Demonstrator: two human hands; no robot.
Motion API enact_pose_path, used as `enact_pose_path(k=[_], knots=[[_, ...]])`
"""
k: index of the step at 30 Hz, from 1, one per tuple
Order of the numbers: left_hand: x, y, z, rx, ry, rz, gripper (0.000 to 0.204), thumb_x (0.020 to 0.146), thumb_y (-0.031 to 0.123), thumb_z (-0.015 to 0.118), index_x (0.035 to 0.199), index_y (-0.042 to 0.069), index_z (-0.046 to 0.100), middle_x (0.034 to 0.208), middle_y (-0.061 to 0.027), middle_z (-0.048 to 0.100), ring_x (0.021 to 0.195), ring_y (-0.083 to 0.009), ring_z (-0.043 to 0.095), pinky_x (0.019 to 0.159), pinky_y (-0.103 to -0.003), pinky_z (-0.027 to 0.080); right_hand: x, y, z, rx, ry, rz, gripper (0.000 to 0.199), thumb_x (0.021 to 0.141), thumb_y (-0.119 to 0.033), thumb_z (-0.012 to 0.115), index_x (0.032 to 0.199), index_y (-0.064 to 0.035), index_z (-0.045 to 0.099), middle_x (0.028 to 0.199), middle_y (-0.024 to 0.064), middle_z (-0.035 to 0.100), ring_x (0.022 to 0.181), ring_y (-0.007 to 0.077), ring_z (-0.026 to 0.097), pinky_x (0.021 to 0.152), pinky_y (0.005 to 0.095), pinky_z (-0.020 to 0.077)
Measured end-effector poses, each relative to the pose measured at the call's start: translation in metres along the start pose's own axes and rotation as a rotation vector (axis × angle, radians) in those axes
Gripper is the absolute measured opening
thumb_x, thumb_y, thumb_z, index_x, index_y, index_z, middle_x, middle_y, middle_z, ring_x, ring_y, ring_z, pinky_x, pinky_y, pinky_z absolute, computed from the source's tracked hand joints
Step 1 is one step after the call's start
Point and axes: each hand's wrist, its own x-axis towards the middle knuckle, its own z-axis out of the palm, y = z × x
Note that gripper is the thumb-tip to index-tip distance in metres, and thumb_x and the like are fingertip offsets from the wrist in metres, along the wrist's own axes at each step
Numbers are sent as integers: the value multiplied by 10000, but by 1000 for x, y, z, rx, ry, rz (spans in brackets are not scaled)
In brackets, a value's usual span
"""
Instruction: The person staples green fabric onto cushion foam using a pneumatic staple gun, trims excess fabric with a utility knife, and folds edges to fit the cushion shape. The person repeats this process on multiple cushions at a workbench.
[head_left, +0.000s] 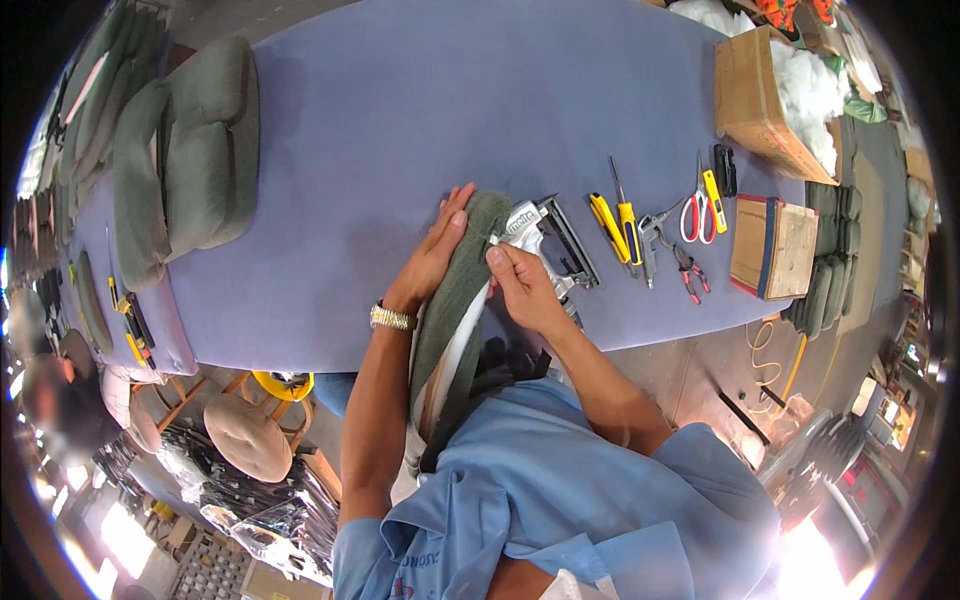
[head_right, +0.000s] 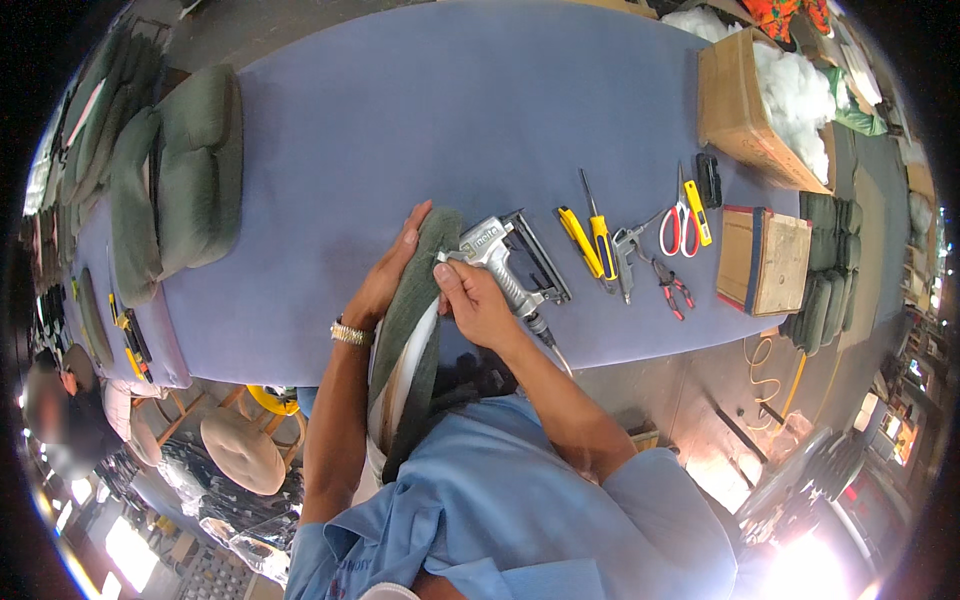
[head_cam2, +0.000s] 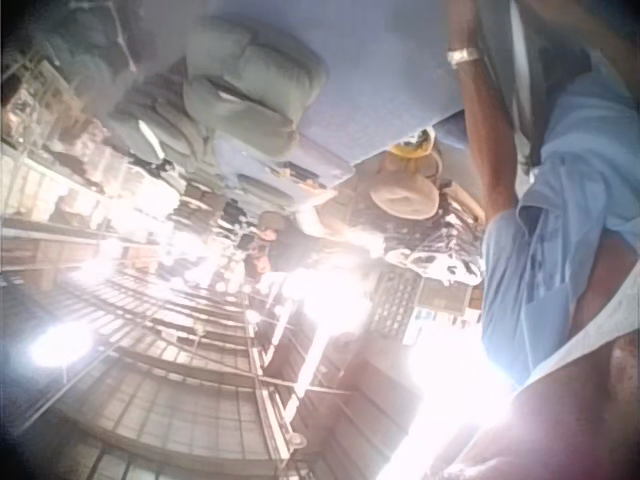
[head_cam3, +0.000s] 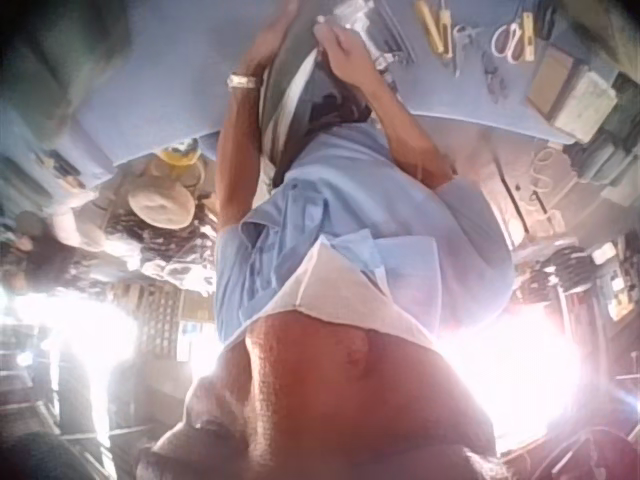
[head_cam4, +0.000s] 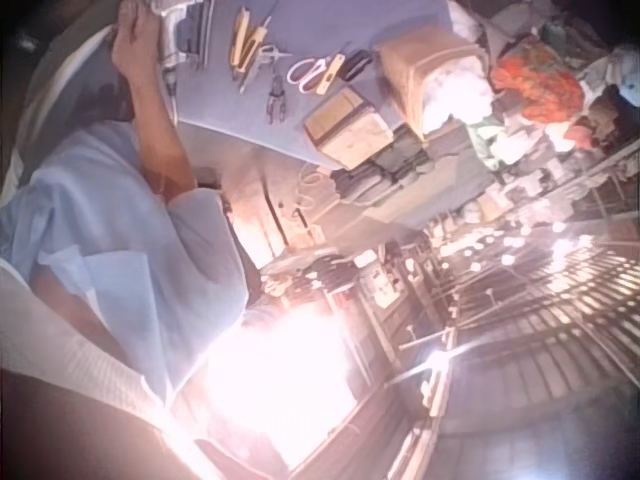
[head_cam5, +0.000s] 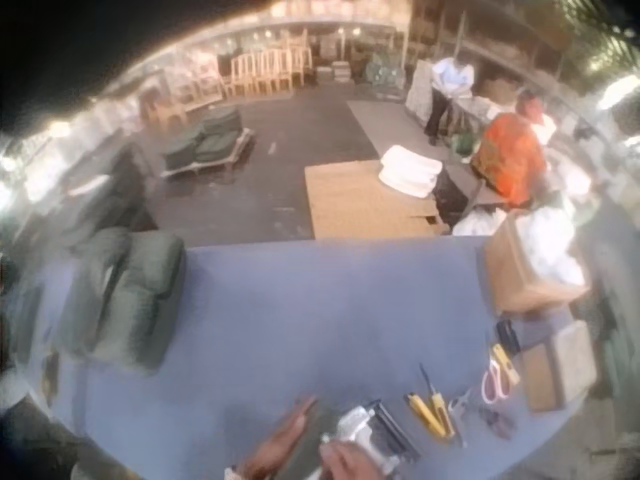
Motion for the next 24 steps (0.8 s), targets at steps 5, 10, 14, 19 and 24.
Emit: enact_pose_path(k=[5, 10, 14, 19, 24], knots=[[-27, 27, 4, 101, 18, 50, 629, 1127, 465, 330, 1667, 151, 249, 1733, -187, 176, 1618, -350, 53, 1286, -478, 76, -3, 11, 7, 181, 51, 18, 432, 1137, -338, 455, 865, -31, 589, 702, 25, 582, 641, 118, 570, 614, 294, 474], [-43, 35, 10, 205, 39, 190, 674, 1128, 381, 393, 1640, -15, 206, 1704, -275, 177, 1600, -414, 113, 1283, -489, 120, -4, 16, 12, 339, 86, 61, 435, 1138, -363, 451, 880, -43, 593, 728, 9, 568, 647, 101, 552, 617, 274, 461], [-45, 42, 18, 353, 72, 210, 734, 1109, 370, 444, 1607, -101, 181, 1671, -333, 200, 1570, -477, 167, 1274, -513, 170, -3, 21, 10, 298, 82, 68, 428, 1139, -365, 450, 889, -47, 589, 732, 1, 556, 645, 95, 539, 617, 268, 456], [-52, 51, 33, 517, 142, 97, 810, 1073, 384, 524, 1604, -109, 160, 1651, -347, 234, 1545, -518, 205, 1260, -518, 224, 0, 22, 2, 234, 44, 77, 428, 1138, -365, 451, 894, -38, 580, 732, 3, 559, 648, 96, 548, 606, 278, 466], [-53, 54, 38, 558, 207, 41, 811, 1049, 331, 582, 1597, -110, 178, 1629, -343, 288, 1514, -521, 281, 1225, -504, 318, 10, 19, -16, 192, -116, 167, 446, 1132, -361, 465, 877, -21, 600, 724, 36, 613, 634, 114, 588, 595, 289, 496]])
